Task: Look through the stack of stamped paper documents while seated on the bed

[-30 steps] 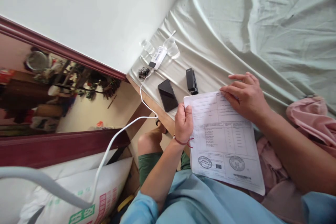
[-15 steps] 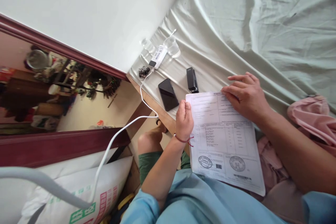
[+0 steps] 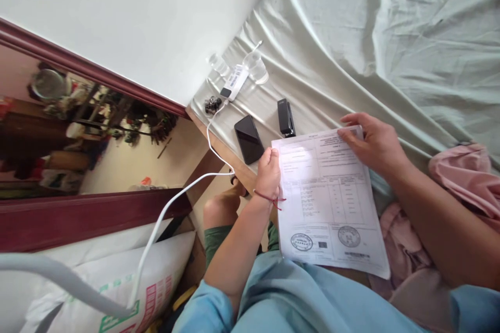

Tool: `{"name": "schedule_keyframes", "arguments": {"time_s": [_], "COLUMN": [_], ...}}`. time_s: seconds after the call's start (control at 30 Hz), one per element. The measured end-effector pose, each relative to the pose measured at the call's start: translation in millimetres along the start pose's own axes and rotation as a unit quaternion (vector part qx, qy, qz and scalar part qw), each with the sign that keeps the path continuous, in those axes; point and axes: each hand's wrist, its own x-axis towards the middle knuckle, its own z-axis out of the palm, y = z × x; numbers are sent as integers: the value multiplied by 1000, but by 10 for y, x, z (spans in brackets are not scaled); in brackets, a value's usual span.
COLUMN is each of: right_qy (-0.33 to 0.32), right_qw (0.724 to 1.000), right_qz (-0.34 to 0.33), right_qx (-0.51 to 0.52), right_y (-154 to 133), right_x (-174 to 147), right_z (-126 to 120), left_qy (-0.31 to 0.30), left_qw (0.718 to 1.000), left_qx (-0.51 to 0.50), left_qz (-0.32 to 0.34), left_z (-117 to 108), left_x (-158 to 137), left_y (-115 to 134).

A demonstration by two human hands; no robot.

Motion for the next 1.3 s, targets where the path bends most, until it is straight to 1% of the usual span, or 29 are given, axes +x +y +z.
{"name": "schedule_keyframes", "arguments": {"time_s": [0.1,0.23,0.3,0.4,0.5,0.57,0.67,0.77,0.87,0.93,1.0,1.07,1.1,1.17,1.2,1.3], "right_qy": [-16,-32,-47,-59,-62,-49,-20,-5,-5,-5,-2,-1,-2,-6,-7,-6], "right_qw": [995,982,975,974,974,975,979,982,983,983,984,984,984,984,984,985], "right_qz": [91,150,169,182,186,189,182,170,170,169,167,166,166,168,168,163], "right_qx": [37,114,136,125,116,110,87,76,73,70,65,59,59,60,59,49], "right_y": [-19,-103,-144,-161,-122,-85,-41,-11,17,34,45,48,47,46,46,44], "right_x": [30,27,12,-5,-6,0,9,18,27,32,37,41,42,46,47,45], "right_z": [-17,-44,-59,-73,-69,-64,-64,-72,-74,-73,-71,-70,-70,-69,-68,-68], "left_qy": [2,22,32,37,36,32,34,43,35,37,62,89,91,66,48,7], "left_qw": [1000,997,995,993,994,996,993,975,954,945,938,926,916,894,884,868], "left_qx": [-1,-10,-15,-24,-27,4,104,215,292,318,329,332,334,345,353,375], "left_qz": [-29,-80,-96,-112,-104,-83,-36,24,54,65,94,160,201,278,302,325], "left_z": [25,85,115,150,173,176,157,115,85,86,101,115,118,112,103,68], "left_x": [105,204,223,229,247,277,343,409,448,448,426,389,369,331,316,295], "left_y": [44,99,117,128,120,106,88,95,122,138,145,141,136,123,115,94]}}
